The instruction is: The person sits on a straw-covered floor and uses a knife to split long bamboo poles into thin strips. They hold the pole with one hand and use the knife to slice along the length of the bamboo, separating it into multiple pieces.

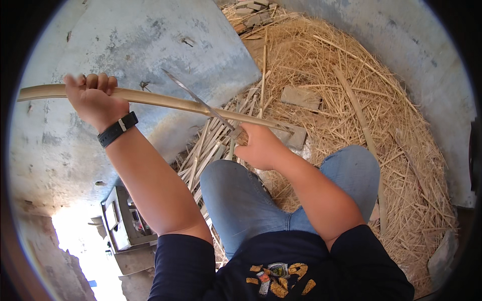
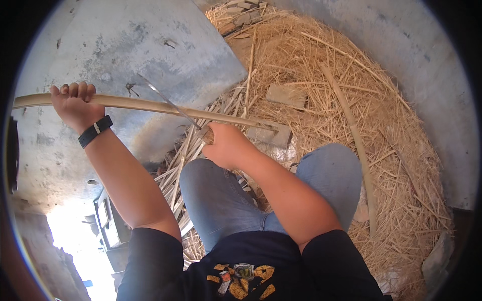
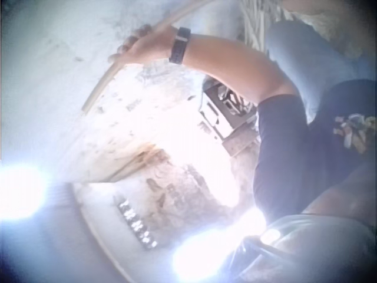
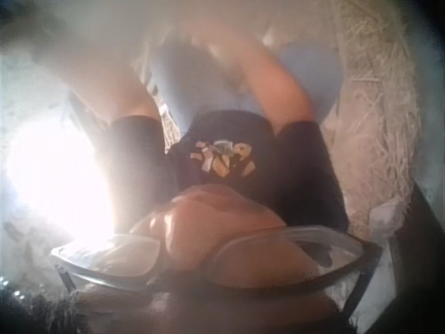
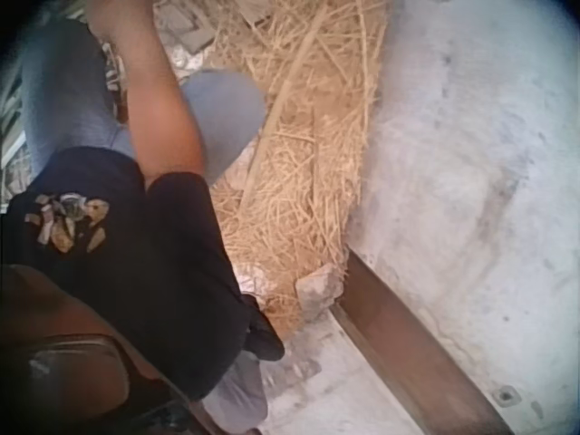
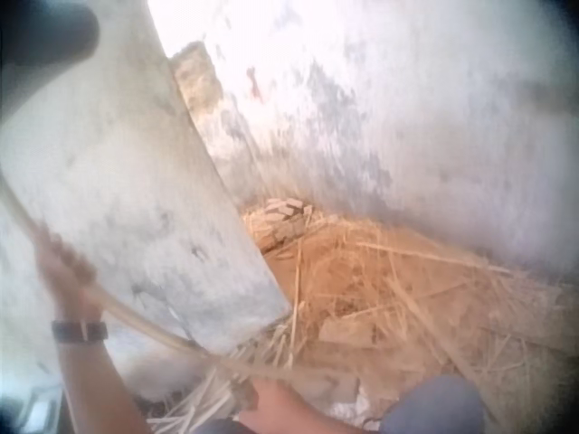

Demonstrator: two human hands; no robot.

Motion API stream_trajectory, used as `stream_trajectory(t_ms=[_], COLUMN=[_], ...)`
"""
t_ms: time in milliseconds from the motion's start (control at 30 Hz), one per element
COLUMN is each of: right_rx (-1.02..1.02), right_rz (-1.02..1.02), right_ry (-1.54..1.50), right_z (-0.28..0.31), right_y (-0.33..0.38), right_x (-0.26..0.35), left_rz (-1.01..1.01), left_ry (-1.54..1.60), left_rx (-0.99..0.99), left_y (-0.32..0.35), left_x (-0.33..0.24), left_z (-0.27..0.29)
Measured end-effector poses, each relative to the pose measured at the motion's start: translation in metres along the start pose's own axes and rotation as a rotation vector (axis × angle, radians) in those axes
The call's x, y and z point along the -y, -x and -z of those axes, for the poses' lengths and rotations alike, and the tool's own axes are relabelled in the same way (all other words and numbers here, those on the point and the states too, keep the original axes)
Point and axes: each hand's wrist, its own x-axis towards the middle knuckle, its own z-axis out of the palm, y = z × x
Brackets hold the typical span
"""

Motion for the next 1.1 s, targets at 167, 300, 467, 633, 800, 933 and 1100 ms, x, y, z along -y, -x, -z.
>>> stream_trajectory(t_ms=[167, 300, 467, 633, 800, 933, 1100], right_rx=[-0.05, 0.017, 0.12, 0.08, 0.031, 0.036, 0.084], right_rz=[0.018, -0.132, -0.088, -0.18, -0.033, -0.192, -0.021], right_ry=[-0.169, -0.088, -0.164, -0.147, -0.078, -0.154, -0.01], right_z=[0.006, 0.016, 0.015, 0.018, 0.007, 0.015, -0.001], right_y=[-0.006, 0.004, 0.003, 0.002, 0.003, -0.001, 0.005], right_x=[-0.023, 0.002, 0.007, -0.002, 0.006, -0.014, 0.007], left_rz=[-0.01, -0.001, 0.024, 0.048, 0.071, 0.072, 0.086], left_ry=[0.052, 0.057, 0.147, 0.218, 0.271, 0.24, 0.319], left_rx=[0.098, 0.091, 0.176, 0.247, 0.317, 0.253, 0.393], left_y=[0.005, 0.004, 0.002, -0.006, -0.009, -0.005, -0.02], left_x=[0.0, -0.002, 0.001, 0.002, 0.0, 0.004, -0.01], left_z=[-0.003, 0.001, 0.005, 0.012, 0.015, 0.01, 0.039])
